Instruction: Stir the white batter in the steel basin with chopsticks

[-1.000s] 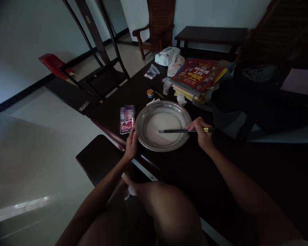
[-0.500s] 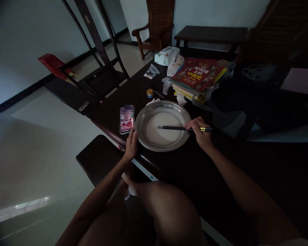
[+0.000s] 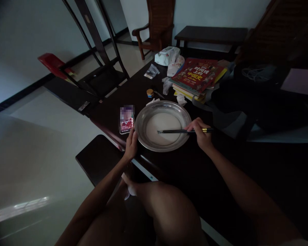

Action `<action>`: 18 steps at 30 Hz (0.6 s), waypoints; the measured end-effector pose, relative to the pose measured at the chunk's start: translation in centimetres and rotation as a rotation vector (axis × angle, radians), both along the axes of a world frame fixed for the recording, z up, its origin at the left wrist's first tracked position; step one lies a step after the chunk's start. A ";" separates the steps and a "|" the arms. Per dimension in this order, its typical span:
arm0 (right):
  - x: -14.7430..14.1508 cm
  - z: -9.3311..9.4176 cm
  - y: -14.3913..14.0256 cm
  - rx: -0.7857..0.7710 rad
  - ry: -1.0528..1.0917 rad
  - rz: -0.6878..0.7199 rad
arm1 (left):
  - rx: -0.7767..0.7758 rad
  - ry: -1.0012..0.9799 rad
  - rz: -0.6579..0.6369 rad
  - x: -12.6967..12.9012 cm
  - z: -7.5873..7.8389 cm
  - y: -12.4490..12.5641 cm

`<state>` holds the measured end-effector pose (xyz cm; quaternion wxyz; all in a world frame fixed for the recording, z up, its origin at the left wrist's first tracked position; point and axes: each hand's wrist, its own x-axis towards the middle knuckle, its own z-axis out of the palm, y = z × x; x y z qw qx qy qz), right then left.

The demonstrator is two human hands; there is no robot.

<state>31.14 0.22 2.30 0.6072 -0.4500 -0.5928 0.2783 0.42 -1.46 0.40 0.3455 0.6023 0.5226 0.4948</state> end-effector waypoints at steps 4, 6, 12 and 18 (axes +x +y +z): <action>-0.1 0.0 0.0 -0.009 -0.042 -0.008 | -0.007 -0.003 -0.007 0.0 0.1 0.0; -0.1 0.0 0.1 0.006 -0.004 -0.040 | -0.007 -0.003 -0.011 0.0 0.0 0.0; -0.1 0.0 0.0 -0.019 -0.021 -0.001 | -0.007 0.009 -0.002 0.0 0.0 0.0; 0.0 -0.2 0.1 -0.012 0.032 -0.042 | -0.020 0.010 0.001 -0.1 0.1 0.0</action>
